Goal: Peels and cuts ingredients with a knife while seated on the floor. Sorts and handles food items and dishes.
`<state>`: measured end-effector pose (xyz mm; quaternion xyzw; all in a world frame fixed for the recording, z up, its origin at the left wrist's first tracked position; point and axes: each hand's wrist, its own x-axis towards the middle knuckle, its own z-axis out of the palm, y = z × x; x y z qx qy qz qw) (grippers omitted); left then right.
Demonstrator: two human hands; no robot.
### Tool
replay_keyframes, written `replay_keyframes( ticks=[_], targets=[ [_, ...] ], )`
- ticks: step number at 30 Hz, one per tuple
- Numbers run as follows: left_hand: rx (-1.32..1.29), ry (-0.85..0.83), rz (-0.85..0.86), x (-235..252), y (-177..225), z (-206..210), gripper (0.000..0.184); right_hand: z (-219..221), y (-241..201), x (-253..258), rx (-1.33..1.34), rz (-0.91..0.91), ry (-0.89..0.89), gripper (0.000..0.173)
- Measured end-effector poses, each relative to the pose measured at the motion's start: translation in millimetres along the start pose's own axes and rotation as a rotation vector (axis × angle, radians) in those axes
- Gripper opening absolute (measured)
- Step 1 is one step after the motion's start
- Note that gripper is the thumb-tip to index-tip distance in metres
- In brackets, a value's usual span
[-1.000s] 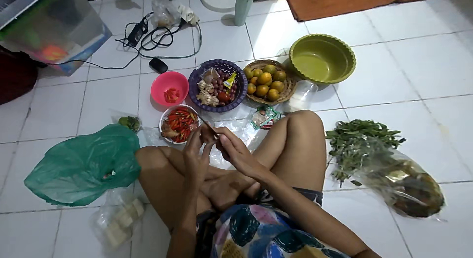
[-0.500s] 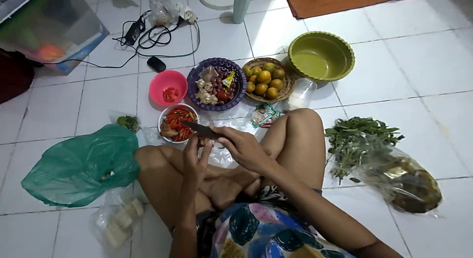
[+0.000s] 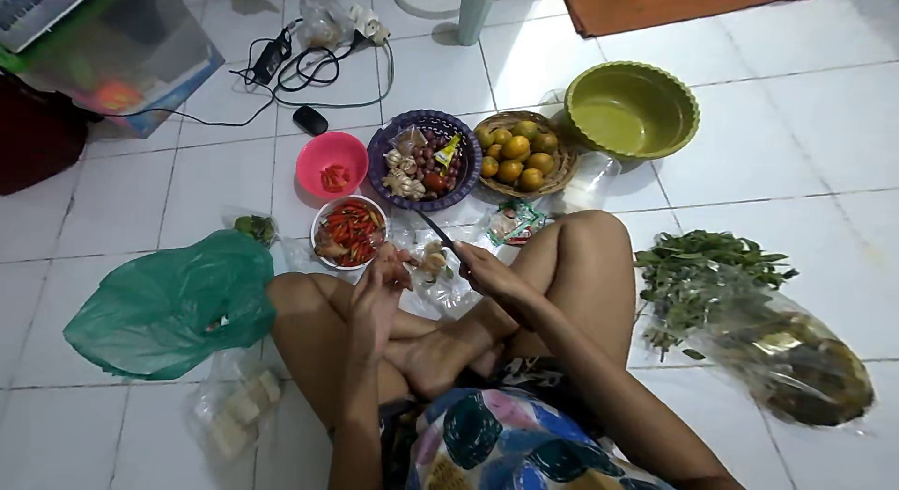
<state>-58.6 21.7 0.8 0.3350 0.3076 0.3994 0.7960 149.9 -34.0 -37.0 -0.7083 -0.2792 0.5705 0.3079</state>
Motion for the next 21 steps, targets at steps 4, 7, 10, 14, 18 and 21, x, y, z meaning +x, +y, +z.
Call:
replay_keyframes(
  ticks=[4, 7, 10, 14, 18, 21],
  targets=[
    [-0.141, 0.012, -0.062, -1.9, 2.2, 2.4, 0.038, 3.8, 1.0, -4.2, 0.01, 0.039, -0.016, 0.046],
    [-0.206, -0.006, -0.06, 0.2, -1.4, 0.2, 0.039, 3.9, 3.5, -4.4, 0.021, 0.021, -0.01, 0.044],
    [-0.163, -0.016, -0.018, 1.0, -4.6, 0.2, 0.035, 2.8, 6.0, -4.5, -0.003, -0.023, -0.01, 0.047],
    [-0.203, -0.041, 0.003, -1.5, -5.0, 0.7, 0.028, 2.6, 10.1, -6.1, 0.007, -0.036, 0.035, 0.046],
    [-0.303, -0.096, 0.007, -1.6, -5.1, -1.1, 0.02, 2.3, 8.3, -10.9, 0.023, 0.007, 0.035, 0.045],
    [-0.34, -0.074, -0.005, -1.3, -5.4, 0.4, 0.023, 2.5, 5.2, -14.4, 0.04, 0.019, 0.03, 0.046]
  ],
)
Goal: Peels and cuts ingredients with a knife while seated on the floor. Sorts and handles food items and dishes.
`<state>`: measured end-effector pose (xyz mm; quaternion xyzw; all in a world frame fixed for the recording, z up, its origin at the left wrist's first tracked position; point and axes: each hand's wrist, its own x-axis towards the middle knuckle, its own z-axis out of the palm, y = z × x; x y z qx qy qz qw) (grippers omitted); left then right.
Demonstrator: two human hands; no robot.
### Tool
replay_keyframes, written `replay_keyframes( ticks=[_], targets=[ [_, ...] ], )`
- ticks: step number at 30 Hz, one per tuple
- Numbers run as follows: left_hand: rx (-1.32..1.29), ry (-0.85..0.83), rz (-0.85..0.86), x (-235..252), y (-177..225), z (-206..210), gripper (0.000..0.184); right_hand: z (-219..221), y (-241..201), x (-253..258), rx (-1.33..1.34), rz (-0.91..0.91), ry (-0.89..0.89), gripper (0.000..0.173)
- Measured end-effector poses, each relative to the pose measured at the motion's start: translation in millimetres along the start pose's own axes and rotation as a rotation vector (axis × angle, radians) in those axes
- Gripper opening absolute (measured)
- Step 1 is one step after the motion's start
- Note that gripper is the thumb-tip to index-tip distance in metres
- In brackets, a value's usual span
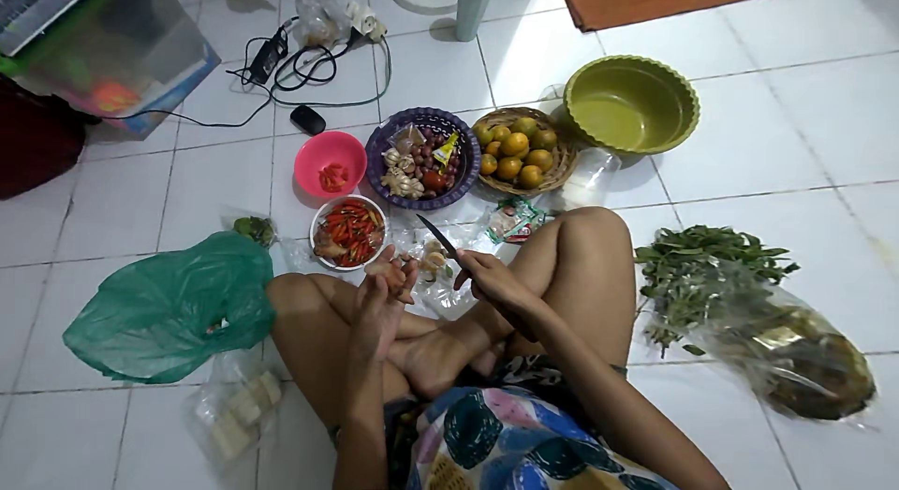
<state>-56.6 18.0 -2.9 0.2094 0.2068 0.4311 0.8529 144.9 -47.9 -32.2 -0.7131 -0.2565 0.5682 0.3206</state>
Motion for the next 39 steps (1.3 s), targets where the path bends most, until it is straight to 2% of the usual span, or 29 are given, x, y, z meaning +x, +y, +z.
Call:
replay_keyframes(
  ticks=[5, 7, 9, 11, 15, 18, 22, 28, 35, 39],
  targets=[
    [0.096, 0.006, 0.003, -1.0, -1.4, -3.2, 0.046, 4.1, -10.2, -16.7, 0.049, -0.092, -0.03, 0.044],
    [0.069, 0.007, 0.022, -0.2, -2.6, -2.1, 0.043, 8.0, -15.5, -27.2, 0.045, -0.189, -0.023, 0.044],
    [0.097, 0.024, 0.048, -0.8, -3.0, 0.7, 0.031, 14.9, -21.1, -41.1, 0.045, -0.293, -0.002, 0.045],
    [0.23, 0.031, 0.099, -0.9, -3.6, 2.1, 0.022, 24.5, -24.0, -55.9, -0.001, -0.411, 0.033, 0.046],
    [0.636, 0.067, 0.296, 0.2, -9.7, 1.3, 0.034, 44.9, -24.2, -79.3, -0.283, -0.652, 0.196, 0.051],
    [0.767, 0.13, 0.443, -1.5, -14.9, 7.8, 0.042, 60.3, -20.6, -81.6, -0.455, -0.74, 0.326, 0.056],
    [0.769, 0.166, 0.545, -4.7, -17.7, 13.8, 0.045, 67.9, -18.8, -78.7, -0.581, -0.766, 0.435, 0.056],
    [0.729, 0.137, 0.623, -8.6, -19.1, 16.3, 0.031, 66.6, -21.5, -75.7, -0.625, -0.817, 0.5, 0.052],
    [0.784, 0.075, 0.756, -7.2, -20.3, 6.9, 0.027, 62.5, -23.7, -75.3, -0.473, -0.811, 0.4, 0.055],
    [0.815, 0.055, 0.809, -5.9, -22.4, 5.0, 0.026, 56.3, -24.9, -78.9, -0.298, -0.782, 0.22, 0.056]
  ],
)
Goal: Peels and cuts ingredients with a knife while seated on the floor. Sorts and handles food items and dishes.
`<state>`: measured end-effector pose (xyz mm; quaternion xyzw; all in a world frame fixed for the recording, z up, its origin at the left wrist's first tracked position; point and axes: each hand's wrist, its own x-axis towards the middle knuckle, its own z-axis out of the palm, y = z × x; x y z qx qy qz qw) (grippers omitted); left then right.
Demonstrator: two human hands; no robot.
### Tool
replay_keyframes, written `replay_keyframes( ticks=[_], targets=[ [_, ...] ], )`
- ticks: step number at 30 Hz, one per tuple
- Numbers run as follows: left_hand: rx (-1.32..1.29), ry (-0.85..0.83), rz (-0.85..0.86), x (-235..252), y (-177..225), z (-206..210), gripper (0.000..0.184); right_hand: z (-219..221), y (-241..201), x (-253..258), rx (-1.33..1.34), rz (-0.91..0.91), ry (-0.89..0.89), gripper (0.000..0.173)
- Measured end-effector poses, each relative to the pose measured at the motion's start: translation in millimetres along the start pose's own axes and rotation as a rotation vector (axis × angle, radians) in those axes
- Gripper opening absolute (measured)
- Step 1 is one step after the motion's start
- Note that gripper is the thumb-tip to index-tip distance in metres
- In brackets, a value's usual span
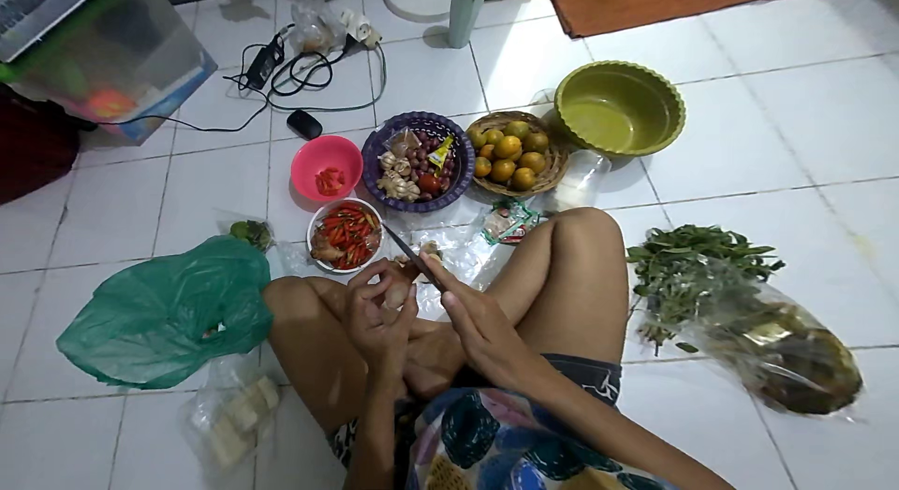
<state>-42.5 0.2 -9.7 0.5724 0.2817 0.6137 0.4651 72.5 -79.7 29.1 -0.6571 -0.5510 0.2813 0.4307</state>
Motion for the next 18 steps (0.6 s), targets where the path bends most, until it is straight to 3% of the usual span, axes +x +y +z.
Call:
replay_keyframes(
  ticks=[5, 9, 13, 18],
  targets=[
    [-0.102, -0.017, -0.082, 0.2, 5.4, -2.6, 0.042, -4.3, -6.6, -4.2, -0.201, -0.052, -0.035, 0.058],
    [-0.134, -0.087, -0.224, 7.1, 6.7, -9.3, 0.035, -18.7, -11.3, -7.4, -0.217, -0.124, -0.102, 0.06],
    [-0.332, -0.107, -0.401, 13.9, 16.2, -10.5, 0.033, -36.4, -15.6, -9.5, -0.213, -0.231, -0.203, 0.06],
    [-0.708, -0.129, -0.654, 9.0, 12.2, -11.5, 0.028, -34.8, -13.2, -6.8, -0.262, -0.328, -0.176, 0.056]
  ],
)
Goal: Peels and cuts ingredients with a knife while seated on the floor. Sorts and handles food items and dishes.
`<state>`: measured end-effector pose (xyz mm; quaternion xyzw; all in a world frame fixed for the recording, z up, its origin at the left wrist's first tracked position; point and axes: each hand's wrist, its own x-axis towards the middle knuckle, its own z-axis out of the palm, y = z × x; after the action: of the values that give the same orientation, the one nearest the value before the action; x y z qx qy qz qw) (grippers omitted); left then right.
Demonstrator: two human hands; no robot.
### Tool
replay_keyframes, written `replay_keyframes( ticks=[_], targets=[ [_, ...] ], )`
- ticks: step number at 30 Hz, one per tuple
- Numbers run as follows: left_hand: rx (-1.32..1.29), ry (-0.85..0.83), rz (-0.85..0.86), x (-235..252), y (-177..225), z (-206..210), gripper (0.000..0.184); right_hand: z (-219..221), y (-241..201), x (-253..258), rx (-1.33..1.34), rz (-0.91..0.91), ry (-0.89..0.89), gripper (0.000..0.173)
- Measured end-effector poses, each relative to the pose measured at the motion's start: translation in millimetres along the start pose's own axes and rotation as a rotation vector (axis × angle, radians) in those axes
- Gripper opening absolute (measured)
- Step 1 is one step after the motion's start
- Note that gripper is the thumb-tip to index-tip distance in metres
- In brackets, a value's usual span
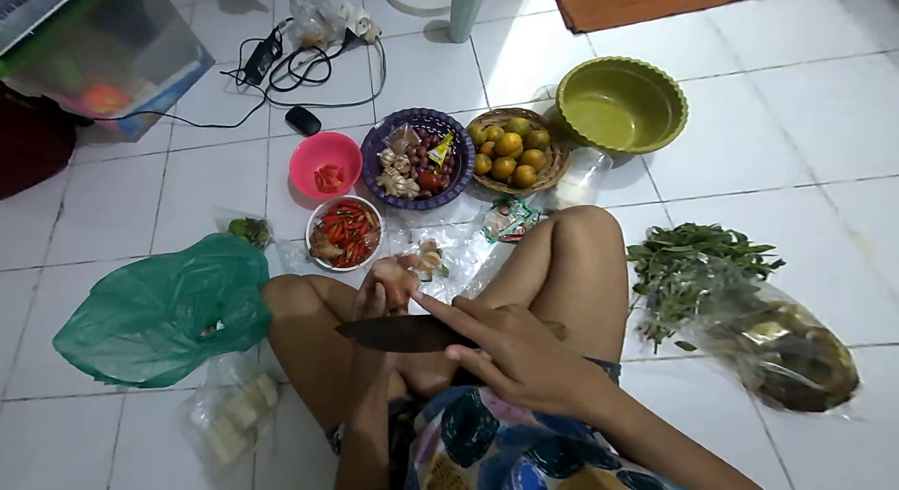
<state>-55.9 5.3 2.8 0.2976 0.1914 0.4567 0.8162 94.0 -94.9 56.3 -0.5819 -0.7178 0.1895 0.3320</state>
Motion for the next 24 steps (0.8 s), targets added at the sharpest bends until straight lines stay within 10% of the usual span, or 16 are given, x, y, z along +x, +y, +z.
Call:
replay_keyframes(
  ticks=[17, 24],
  targets=[
    [0.124, 0.089, -0.027, -1.5, 2.6, 12.4, 0.024, 17.6, 8.5, 1.5, -0.142, -0.004, 0.166, 0.055],
    [0.201, 0.23, -0.077, 0.0, 9.7, 31.7, 0.041, 5.1, 16.9, 2.9, 0.344, 0.166, -0.031, 0.056]
  ],
)
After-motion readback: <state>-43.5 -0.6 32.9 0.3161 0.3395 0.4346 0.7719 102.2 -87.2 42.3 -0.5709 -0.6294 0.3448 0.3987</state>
